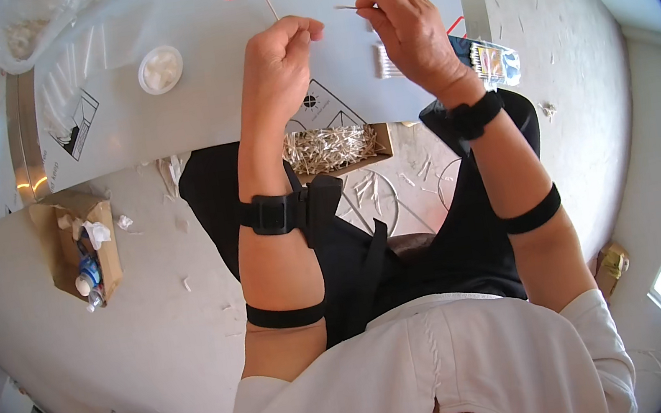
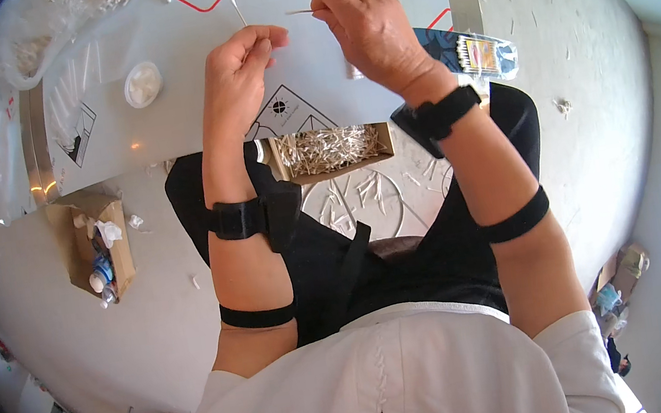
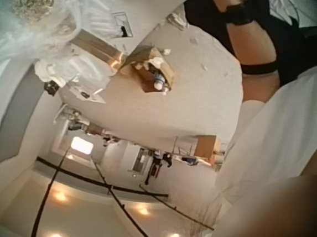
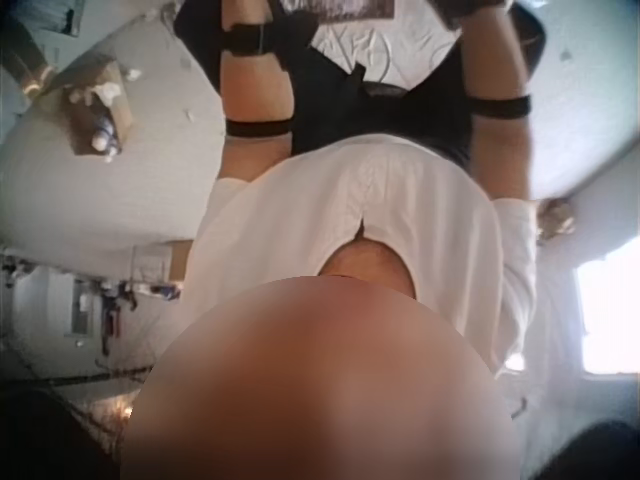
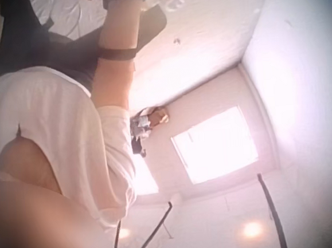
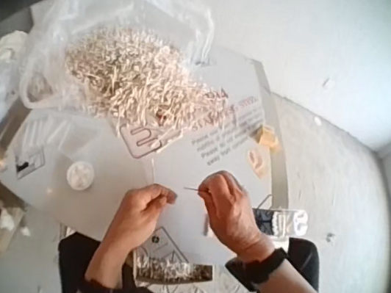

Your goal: The recorder is manually packaging cotton swabs into small clear plastic containers at a workbench.

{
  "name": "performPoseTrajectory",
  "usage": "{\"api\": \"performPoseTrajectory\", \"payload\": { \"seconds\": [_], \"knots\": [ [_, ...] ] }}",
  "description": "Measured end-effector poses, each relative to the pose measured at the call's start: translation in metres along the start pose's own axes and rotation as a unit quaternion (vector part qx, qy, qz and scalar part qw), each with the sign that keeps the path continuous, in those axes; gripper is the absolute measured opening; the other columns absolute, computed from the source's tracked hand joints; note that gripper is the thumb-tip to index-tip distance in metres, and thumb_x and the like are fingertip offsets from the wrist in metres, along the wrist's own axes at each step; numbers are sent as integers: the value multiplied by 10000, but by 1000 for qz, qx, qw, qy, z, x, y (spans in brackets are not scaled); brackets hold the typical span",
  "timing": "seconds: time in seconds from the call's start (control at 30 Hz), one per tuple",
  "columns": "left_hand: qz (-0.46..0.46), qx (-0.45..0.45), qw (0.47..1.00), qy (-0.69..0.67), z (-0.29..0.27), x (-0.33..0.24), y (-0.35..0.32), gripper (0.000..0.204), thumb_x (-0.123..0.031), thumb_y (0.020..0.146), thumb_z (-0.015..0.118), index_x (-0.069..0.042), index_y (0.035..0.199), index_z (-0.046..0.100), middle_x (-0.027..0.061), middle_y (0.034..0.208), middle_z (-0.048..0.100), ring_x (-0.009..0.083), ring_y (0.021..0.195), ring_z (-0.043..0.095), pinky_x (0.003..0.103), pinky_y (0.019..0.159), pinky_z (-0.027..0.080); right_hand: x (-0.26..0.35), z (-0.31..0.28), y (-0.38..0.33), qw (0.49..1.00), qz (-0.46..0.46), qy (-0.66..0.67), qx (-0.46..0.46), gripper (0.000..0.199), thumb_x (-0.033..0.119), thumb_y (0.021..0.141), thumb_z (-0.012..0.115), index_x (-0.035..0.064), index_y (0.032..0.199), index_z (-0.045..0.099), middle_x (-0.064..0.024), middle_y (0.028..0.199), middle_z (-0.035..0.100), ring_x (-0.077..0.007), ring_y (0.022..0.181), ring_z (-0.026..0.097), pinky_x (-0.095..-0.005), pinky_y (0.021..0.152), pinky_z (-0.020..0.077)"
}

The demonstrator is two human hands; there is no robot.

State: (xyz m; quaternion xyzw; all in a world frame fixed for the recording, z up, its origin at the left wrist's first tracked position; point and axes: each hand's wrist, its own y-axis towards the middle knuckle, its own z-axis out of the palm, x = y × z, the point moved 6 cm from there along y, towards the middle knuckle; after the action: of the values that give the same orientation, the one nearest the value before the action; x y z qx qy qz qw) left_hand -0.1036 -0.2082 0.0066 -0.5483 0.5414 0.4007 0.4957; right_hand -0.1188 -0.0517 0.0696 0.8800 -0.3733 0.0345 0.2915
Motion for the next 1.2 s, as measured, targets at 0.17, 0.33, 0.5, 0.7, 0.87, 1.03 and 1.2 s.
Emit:
{"api": "performPoseTrajectory", "payload": {
  "seconds": [0.17,0.33,0.5,0.7,0.87,1.03,1.2],
  "knots": [
    [22,-20,999,-16,0,4,-1,194,-82,963,515,-5,1012,686,61,912,711,120,806,612,289,756,499,28,-16,-12,966,156,168,-121,108,-23,872,630,27,935,557,-98,853,637,-322,748,623,-351,653,503],
    [15,-12,1000,-14,2,3,2,191,-87,941,521,-5,1008,680,75,893,709,132,770,597,300,749,494,51,-26,-27,933,200,243,-174,130,-73,876,619,19,950,565,-102,905,654,-257,772,642,-298,691,520],
    [-10,1,1000,-7,3,3,3,229,-105,975,505,-4,1076,684,77,1009,711,137,964,654,302,837,507,58,-26,-38,913,221,292,-181,155,-105,867,612,13,960,576,-91,958,657,-216,791,635,-276,709,522],
    [10,-27,999,-31,3,4,2,210,-90,943,518,7,1021,688,65,923,714,123,809,618,282,761,499,59,-32,-41,920,201,276,-191,169,-117,832,620,5,940,578,-103,921,648,-257,791,633,-304,703,521],
    [19,-29,999,-40,3,1,-1,187,-68,945,530,6,1015,687,50,907,711,109,794,610,267,745,499,51,-31,-55,967,149,169,-116,189,-101,750,633,10,891,577,-116,841,606,-335,755,606,-383,659,510],
    [8,-8,1000,-6,0,2,0,189,-94,974,537,-22,1044,696,50,977,717,122,938,658,270,793,497,5,-33,-62,987,153,-42,-40,137,-24,751,608,50,857,564,-108,807,545,-317,796,596,-417,674,497],
    [17,-7,1000,-13,1,4,2,178,-81,966,551,-9,1047,692,60,977,717,123,921,655,273,788,500,-23,-20,-49,988,114,-97,32,152,-33,762,605,54,885,587,-96,843,578,-296,838,612,-399,719,516]
  ]
}}
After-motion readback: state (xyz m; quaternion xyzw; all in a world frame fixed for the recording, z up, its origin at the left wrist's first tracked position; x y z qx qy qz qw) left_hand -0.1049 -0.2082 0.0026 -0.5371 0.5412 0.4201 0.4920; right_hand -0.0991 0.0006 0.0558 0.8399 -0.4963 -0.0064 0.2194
